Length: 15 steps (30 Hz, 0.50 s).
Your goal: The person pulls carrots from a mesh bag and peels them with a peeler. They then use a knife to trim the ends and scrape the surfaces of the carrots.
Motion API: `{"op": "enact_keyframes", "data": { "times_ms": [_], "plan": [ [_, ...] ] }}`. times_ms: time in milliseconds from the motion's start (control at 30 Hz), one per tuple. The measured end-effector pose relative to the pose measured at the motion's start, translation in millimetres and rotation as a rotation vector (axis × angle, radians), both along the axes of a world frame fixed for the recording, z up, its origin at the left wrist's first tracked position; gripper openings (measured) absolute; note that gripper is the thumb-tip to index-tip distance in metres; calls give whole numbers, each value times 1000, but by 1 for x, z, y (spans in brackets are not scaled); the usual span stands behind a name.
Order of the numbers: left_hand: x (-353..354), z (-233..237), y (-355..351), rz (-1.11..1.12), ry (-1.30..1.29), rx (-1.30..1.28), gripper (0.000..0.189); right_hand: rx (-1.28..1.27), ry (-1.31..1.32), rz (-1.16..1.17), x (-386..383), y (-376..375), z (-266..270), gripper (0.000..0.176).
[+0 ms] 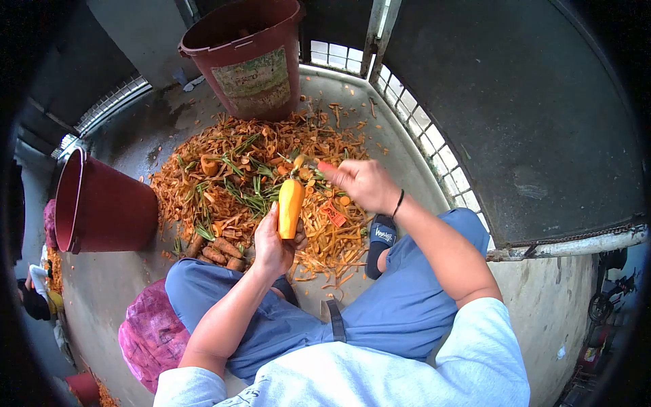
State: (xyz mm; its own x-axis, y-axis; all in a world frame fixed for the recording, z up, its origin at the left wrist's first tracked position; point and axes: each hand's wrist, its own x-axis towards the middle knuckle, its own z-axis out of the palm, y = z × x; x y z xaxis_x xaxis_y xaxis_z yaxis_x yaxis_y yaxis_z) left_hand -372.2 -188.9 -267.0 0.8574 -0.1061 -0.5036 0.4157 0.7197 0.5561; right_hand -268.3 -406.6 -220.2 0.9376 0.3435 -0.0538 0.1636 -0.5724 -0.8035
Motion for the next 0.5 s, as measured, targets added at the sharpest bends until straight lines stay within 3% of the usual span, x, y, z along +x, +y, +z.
{"op": "enact_keyframes", "data": {
  "times_ms": [100,167,500],
  "plan": [
    [1,2,-3,66,-18,18,41,-84,-195,305,-24,13,16,44],
    [1,-2,-2,103,-1,11,40,-205,-309,401,-31,18,14,48],
    [-1,-10,1,-7,-75,-39,40,-303,-567,196,-16,13,7,46]
  ]
}}
